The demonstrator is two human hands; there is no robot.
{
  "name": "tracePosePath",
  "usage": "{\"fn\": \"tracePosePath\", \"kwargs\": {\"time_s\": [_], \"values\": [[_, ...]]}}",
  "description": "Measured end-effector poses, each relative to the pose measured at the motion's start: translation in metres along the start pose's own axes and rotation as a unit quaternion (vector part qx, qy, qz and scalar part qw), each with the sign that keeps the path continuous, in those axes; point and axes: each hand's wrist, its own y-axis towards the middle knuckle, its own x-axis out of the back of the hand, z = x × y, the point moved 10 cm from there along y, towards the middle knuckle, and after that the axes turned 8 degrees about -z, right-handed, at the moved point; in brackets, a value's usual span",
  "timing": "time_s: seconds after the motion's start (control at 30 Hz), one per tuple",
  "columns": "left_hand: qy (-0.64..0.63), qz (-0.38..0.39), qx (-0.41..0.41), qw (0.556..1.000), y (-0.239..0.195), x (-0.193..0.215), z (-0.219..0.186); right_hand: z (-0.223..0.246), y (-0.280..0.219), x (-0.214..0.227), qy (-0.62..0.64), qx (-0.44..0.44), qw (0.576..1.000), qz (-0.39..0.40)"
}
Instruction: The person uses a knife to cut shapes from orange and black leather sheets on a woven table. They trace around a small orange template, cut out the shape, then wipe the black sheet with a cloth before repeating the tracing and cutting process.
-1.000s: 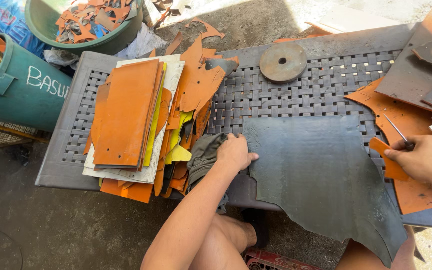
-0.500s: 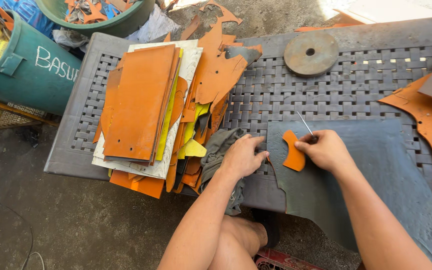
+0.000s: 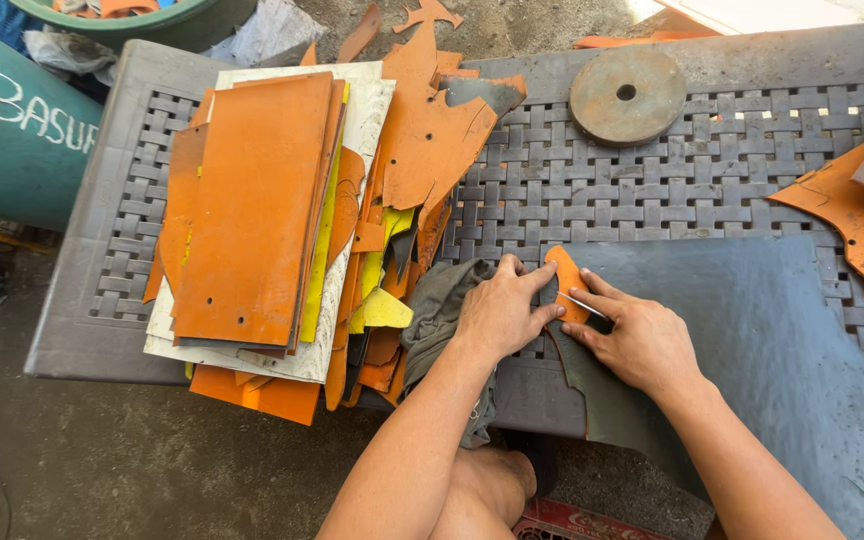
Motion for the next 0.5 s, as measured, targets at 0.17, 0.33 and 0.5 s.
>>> {"fn": "tracePosePath", "kwargs": {"time_s": [0.17,0.33,0.5], "values": [[-0.008,0.005,0.002,1.000,-0.001,0.001,0.002,-0.008,0.003,-0.008,-0.028,-0.048,0.997,0.045],[-0.013,-0.004,-0.008,1.000,-0.003,0.000,0.002,-0.005,0.002,-0.006,-0.022,-0.031,0.999,0.023],[-0.008,-0.001,-0.008,1.000,-0.002,-0.001,0.003,-0.010,0.001,-0.011,-0.028,-0.047,0.998,0.040]]}}
